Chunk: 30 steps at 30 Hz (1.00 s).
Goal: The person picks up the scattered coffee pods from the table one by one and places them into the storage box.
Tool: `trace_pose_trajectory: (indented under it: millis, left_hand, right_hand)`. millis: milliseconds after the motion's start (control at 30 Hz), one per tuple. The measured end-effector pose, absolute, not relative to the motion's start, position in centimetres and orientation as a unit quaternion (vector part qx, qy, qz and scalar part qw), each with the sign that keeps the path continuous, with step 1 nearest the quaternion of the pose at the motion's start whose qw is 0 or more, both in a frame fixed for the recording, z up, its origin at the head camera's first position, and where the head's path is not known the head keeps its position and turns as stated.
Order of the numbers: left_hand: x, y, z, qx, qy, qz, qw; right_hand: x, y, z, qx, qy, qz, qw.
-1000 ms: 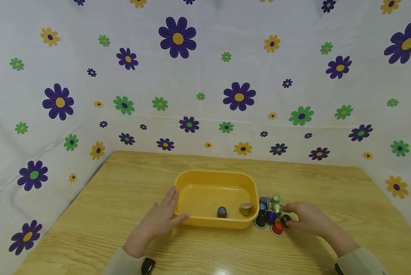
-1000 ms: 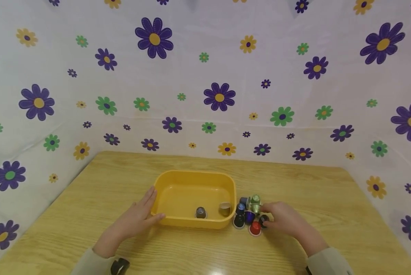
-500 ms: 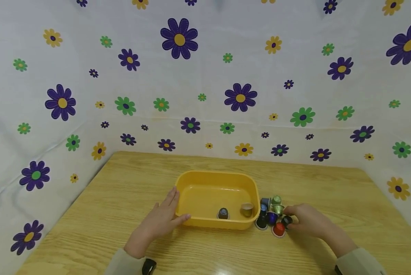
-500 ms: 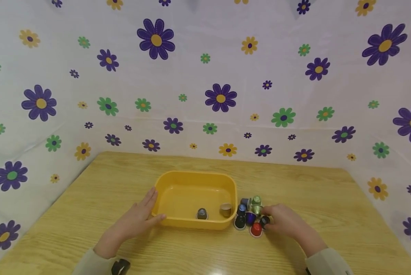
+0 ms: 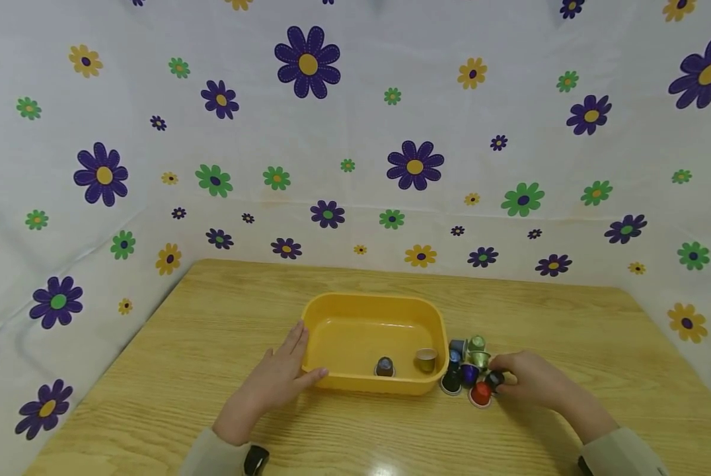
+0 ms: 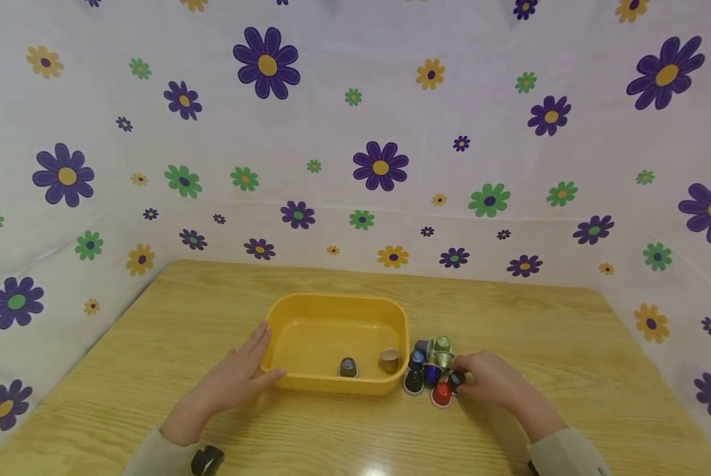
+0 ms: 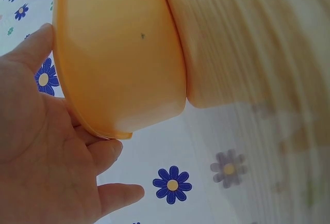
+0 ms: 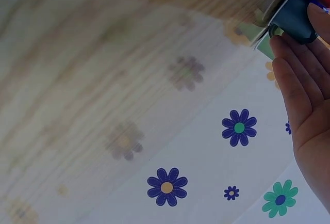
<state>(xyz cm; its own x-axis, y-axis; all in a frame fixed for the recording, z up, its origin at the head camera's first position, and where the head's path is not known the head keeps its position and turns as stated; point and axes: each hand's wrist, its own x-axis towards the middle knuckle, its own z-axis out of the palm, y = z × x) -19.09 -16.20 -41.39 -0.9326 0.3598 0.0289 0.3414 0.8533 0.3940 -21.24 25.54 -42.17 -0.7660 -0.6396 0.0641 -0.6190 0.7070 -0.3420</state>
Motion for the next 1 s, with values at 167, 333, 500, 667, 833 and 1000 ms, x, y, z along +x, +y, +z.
trace_pose_trajectory:
  millis: [167,333,500,667,833,1000]
  left_hand:
    - [-19.1,-16.2,-41.4,0.184,0.962,0.200,0.023]
    - [-19.0,-16.2,-41.2,0.189,0.960,0.205,0.019]
    - [-19.0,-16.2,-41.0,0.189,0.961,0.201,0.022]
    - [-19.1,-16.2,-41.1,0.188,0.961,0.199,0.022]
    - [-19.1,-16.2,-41.2,0.190,0.962,0.195,0.022]
    - [-19.1,-16.3,-41.3,0.189,0.962,0.197,0.022]
  right_hand:
    - [-21.3,25.6,-42.3,-0.338,0.923,-0.179,0.035]
    - [-21.2,25.7,-42.0,-0.341,0.921,-0.186,0.034]
    - [-20.9,25.7,-41.6,-0.338,0.922,-0.190,0.025]
    - [-21.0,25.8,-41.5,-0.328,0.923,-0.198,0.020]
    - [-20.7,26.0,-41.2,-0.321,0.925,-0.205,0.011]
    - [-20.5,26.2,-40.9,-0.315,0.923,-0.220,-0.013]
